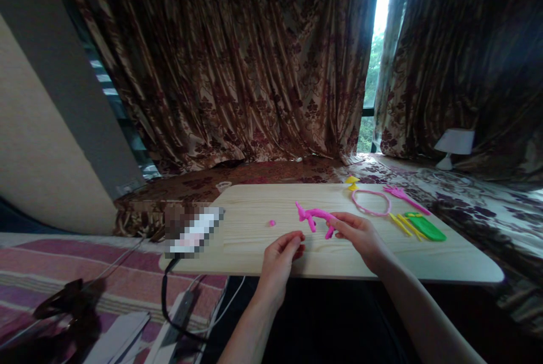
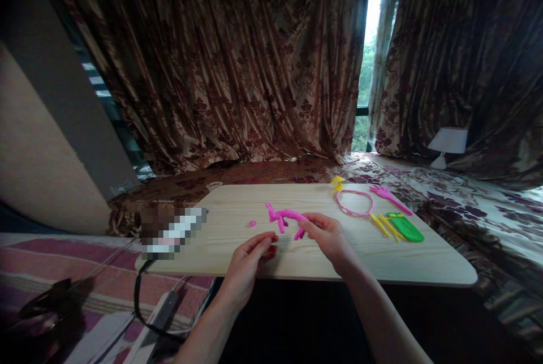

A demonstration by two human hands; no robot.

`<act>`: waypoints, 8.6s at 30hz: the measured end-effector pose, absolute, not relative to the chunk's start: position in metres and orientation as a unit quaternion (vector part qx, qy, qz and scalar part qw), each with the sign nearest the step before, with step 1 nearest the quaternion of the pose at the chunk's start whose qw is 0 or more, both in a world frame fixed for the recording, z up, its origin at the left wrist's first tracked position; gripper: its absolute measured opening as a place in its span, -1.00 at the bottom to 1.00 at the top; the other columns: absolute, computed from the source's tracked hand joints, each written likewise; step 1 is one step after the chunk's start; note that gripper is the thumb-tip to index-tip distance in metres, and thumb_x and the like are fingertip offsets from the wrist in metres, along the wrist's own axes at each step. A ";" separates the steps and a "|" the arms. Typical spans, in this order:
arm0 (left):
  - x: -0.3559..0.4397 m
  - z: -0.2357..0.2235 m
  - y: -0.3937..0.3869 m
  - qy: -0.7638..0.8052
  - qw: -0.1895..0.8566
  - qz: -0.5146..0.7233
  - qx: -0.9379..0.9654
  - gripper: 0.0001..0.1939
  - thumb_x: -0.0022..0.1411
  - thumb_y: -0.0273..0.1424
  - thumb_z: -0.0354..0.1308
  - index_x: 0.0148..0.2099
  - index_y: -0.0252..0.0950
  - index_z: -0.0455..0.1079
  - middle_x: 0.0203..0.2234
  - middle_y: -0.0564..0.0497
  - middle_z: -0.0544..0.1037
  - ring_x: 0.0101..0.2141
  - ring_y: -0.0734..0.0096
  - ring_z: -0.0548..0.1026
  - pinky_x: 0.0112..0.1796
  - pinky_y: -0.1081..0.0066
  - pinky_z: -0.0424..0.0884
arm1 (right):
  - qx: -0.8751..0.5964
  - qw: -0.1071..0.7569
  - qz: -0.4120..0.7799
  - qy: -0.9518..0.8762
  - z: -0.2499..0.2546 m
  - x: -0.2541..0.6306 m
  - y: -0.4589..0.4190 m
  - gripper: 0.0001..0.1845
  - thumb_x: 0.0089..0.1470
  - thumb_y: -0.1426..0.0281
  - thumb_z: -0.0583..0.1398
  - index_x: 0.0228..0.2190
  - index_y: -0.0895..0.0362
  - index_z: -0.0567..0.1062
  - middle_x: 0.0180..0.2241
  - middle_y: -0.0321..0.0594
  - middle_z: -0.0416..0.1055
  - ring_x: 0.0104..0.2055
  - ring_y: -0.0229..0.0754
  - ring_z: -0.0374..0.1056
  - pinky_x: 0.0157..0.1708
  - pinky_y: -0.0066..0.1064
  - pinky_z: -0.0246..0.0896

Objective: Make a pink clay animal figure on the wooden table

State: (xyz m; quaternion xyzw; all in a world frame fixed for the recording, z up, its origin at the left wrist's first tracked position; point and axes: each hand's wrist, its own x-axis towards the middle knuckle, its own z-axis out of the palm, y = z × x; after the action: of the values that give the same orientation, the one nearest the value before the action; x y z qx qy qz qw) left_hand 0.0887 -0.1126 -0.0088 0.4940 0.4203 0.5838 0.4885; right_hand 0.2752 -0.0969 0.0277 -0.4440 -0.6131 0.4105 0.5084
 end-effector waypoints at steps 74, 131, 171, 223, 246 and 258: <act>0.095 -0.018 -0.081 0.472 0.318 0.555 0.607 -0.77 0.24 -0.29 0.09 -0.18 -0.34 0.44 -0.28 -0.02 0.56 -0.23 0.33 0.50 -0.13 0.20 0.38 | -0.493 0.475 0.192 -0.703 -0.011 0.264 -0.079 -0.79 -0.03 0.31 0.21 -0.33 0.11 0.56 -0.42 -0.22 0.53 -0.35 -0.13 0.42 -0.36 -0.37 0.29; 0.105 -0.018 -0.116 0.481 0.208 0.470 0.710 -0.81 0.21 -0.38 0.03 -0.31 -0.27 0.47 -0.42 0.00 0.51 -0.38 0.37 0.45 -0.31 0.42 0.30 | -0.462 0.464 0.169 -0.737 -0.018 0.255 -0.099 -0.84 0.06 0.41 0.17 -0.30 0.08 0.54 -0.36 -0.25 0.52 -0.31 -0.21 0.42 -0.27 -0.40 0.29; 0.092 0.001 -0.121 0.454 0.526 0.499 0.517 -0.61 0.01 -0.08 0.21 -0.41 -0.35 0.50 -0.52 0.01 0.47 -0.53 0.50 0.36 -0.52 0.51 0.28 | -0.395 0.483 0.065 -0.779 0.011 0.250 -0.122 -0.84 0.07 0.52 0.17 -0.32 0.07 0.53 -0.30 -0.18 0.45 -0.21 -0.12 0.33 -0.17 -0.29 0.25; 0.101 -0.016 -0.102 0.492 0.210 0.412 0.737 -0.84 0.09 -0.46 0.10 -0.33 -0.27 0.52 -0.48 0.04 0.59 -0.44 0.36 0.50 -0.36 0.46 0.34 | -0.438 0.397 0.120 -0.798 -0.018 0.266 -0.107 -0.64 0.04 0.58 0.10 -0.12 0.07 0.42 -0.27 -0.23 0.42 -0.26 -0.21 0.37 -0.21 -0.41 0.23; 0.090 -0.019 -0.114 0.529 0.100 0.345 0.769 -0.89 0.09 -0.39 0.19 -0.29 -0.21 0.50 -0.36 -0.01 0.52 -0.26 0.25 0.43 -0.22 0.31 0.28 | -0.435 0.394 0.108 -0.802 -0.017 0.279 -0.106 -0.71 0.18 0.51 0.01 -0.11 0.09 0.42 -0.20 -0.17 0.43 -0.18 -0.17 0.37 -0.15 -0.35 0.24; 0.097 -0.020 -0.116 0.558 0.059 0.320 0.763 -0.92 0.11 -0.38 0.18 -0.32 -0.21 0.49 -0.35 -0.01 0.50 -0.23 0.23 0.40 -0.21 0.30 0.23 | -0.458 0.365 0.114 -0.802 -0.010 0.266 -0.097 -0.70 0.19 0.40 0.05 -0.07 0.03 0.45 -0.25 -0.21 0.48 -0.23 -0.20 0.40 -0.19 -0.40 0.24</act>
State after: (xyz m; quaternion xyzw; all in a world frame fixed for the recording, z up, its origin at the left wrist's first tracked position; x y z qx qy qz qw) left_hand 0.0969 -0.1157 -0.0204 0.7630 0.5584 0.3201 0.0592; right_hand 0.2662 -0.0967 -0.0096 -0.4585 -0.8020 0.1140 0.3655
